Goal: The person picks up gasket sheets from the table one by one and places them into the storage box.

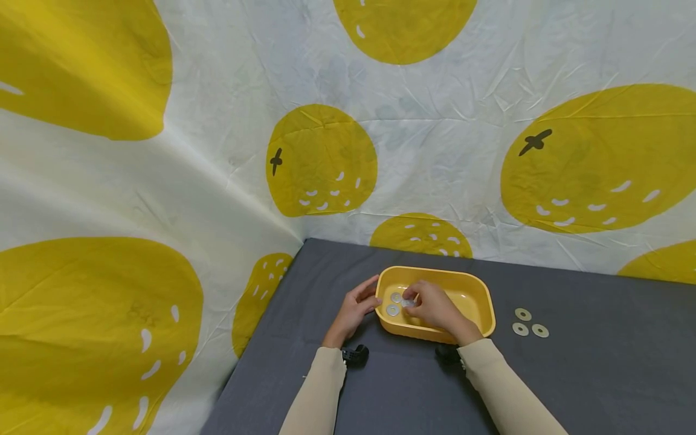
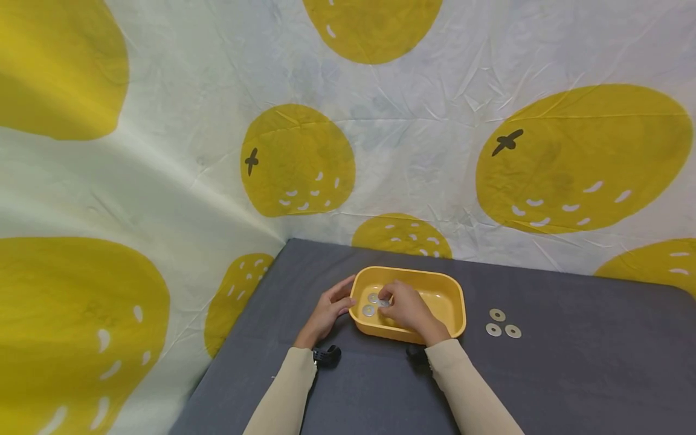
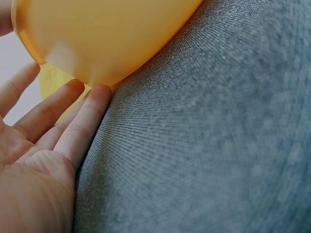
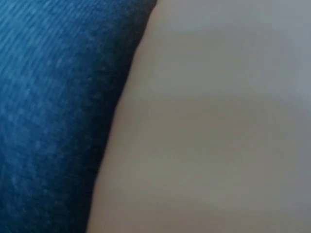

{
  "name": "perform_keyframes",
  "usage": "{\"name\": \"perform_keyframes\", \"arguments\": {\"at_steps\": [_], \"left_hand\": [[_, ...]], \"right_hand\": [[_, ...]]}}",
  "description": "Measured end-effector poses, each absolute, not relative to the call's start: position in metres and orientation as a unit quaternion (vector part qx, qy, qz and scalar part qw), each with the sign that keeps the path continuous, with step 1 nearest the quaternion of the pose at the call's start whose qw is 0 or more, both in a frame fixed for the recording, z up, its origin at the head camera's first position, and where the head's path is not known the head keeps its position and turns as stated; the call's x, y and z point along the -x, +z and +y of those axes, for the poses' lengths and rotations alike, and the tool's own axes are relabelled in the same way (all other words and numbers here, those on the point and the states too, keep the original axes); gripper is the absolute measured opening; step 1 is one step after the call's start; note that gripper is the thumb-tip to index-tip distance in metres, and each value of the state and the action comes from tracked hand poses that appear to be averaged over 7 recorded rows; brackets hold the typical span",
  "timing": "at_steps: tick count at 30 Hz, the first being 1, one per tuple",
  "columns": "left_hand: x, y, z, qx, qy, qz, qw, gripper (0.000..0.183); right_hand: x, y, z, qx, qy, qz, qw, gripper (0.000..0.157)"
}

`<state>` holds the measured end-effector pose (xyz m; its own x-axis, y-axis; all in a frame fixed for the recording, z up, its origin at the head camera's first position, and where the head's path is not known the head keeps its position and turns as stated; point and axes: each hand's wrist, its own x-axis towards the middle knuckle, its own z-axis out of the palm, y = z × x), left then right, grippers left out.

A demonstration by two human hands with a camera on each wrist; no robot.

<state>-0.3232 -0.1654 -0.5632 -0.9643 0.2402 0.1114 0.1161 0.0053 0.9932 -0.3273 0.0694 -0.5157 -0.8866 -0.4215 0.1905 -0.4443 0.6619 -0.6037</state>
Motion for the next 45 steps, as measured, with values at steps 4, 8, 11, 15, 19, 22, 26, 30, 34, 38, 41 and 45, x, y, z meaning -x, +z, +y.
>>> {"name": "perform_keyframes", "arguments": {"at_steps": [4,8,11,15,19,22,26,30,34,38,41,45], "left_hand": [[0.323,-0.563,-0.166,-0.123,0.694,0.708,0.045,0.061],[0.323,-0.563,-0.166,-0.12,0.695,0.707,0.045,0.061],[0.323,-0.563,-0.165,-0.121,0.695,0.707,0.045,0.061],[0.323,-0.562,-0.165,-0.124,0.695,0.707,0.045,0.061],[0.324,-0.563,-0.165,-0.129,0.697,0.704,0.042,0.061],[0.324,-0.563,-0.165,-0.131,0.698,0.703,0.043,0.061],[0.324,-0.563,-0.165,-0.128,0.696,0.705,0.046,0.061],[0.324,-0.563,-0.165,-0.13,0.7,0.701,0.044,0.06],[0.323,-0.563,-0.165,-0.136,0.701,0.699,0.043,0.06],[0.322,-0.563,-0.166,-0.136,0.699,0.701,0.045,0.06],[0.322,-0.564,-0.165,-0.133,0.7,0.7,0.046,0.06],[0.323,-0.564,-0.165,-0.128,0.701,0.7,0.046,0.06]], "right_hand": [[0.328,-0.518,0.069,-0.234,0.332,-0.914,-0.001,0.019],[0.329,-0.518,0.069,-0.241,0.328,-0.913,-0.004,0.019],[0.33,-0.519,0.069,-0.246,0.318,-0.915,-0.001,0.018],[0.331,-0.52,0.068,-0.248,0.307,-0.919,0.001,0.018],[0.33,-0.519,0.068,-0.253,0.309,-0.917,0.002,0.02],[0.329,-0.518,0.068,-0.247,0.312,-0.917,-0.001,0.025],[0.329,-0.519,0.069,-0.232,0.315,-0.92,-0.003,0.028],[0.328,-0.518,0.07,-0.22,0.326,-0.919,0.016,0.023],[0.325,-0.513,0.074,-0.208,0.352,-0.91,0.067,0.015],[0.32,-0.502,0.084,-0.201,0.385,-0.893,0.12,0.012],[0.315,-0.494,0.098,-0.208,0.412,-0.872,0.16,0.011],[0.308,-0.486,0.124,-0.215,0.416,-0.856,0.22,0.01]]}}
